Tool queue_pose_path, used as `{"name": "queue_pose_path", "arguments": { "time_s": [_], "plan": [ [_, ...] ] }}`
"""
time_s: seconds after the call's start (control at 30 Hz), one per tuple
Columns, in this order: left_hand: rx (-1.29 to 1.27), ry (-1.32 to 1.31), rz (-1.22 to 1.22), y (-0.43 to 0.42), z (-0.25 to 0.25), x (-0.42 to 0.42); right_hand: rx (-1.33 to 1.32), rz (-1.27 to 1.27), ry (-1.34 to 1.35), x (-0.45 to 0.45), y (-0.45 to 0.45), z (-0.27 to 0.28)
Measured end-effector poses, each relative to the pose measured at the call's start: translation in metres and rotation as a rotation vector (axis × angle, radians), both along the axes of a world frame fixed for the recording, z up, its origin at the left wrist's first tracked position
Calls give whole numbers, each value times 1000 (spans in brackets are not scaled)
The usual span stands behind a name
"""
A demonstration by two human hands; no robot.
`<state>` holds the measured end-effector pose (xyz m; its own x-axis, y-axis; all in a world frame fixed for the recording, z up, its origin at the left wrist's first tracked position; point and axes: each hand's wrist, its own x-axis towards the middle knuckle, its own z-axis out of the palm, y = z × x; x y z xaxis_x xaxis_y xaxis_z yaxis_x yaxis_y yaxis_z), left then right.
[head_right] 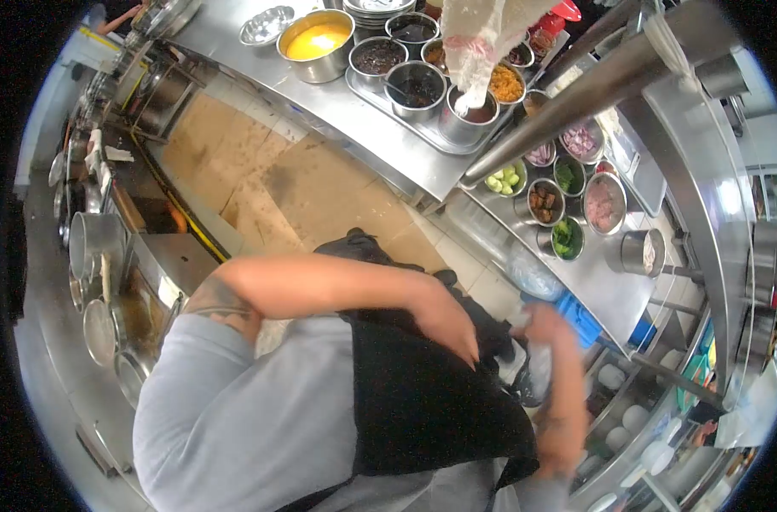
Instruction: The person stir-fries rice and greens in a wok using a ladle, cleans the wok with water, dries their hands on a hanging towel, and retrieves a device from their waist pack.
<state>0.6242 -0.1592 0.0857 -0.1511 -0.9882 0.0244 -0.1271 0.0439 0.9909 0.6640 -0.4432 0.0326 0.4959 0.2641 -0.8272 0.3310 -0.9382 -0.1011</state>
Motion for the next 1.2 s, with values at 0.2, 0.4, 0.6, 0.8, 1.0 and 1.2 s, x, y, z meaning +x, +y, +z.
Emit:
{"name": "queue_pose_path", "arguments": {
  "time_s": [0.2, 0.4, 0.6, 0.8, 1.0, 1.2],
  "plan": [
    [141, -101, -60, -49, 38, -23, 30, 574, -94, 47, 202, 4],
    [-8, 397, 676, 139, 38, -9, 782, 346, 28, -7, 252, -103],
    [563, 347, 1401, 237, -72, -54, 795, 99, 31, -14, 257, -69],
    [509, -137, 1281, 214, -128, -72, 801, 35, 52, -15, 268, -73],
    [624, -208, 1333, 230, -119, -86, 408, 116, 24, -1, 260, -67],
    [736, -56, 1469, 259, -115, -108, 709, -15, 315, -4, 272, -73]
  ]
}}
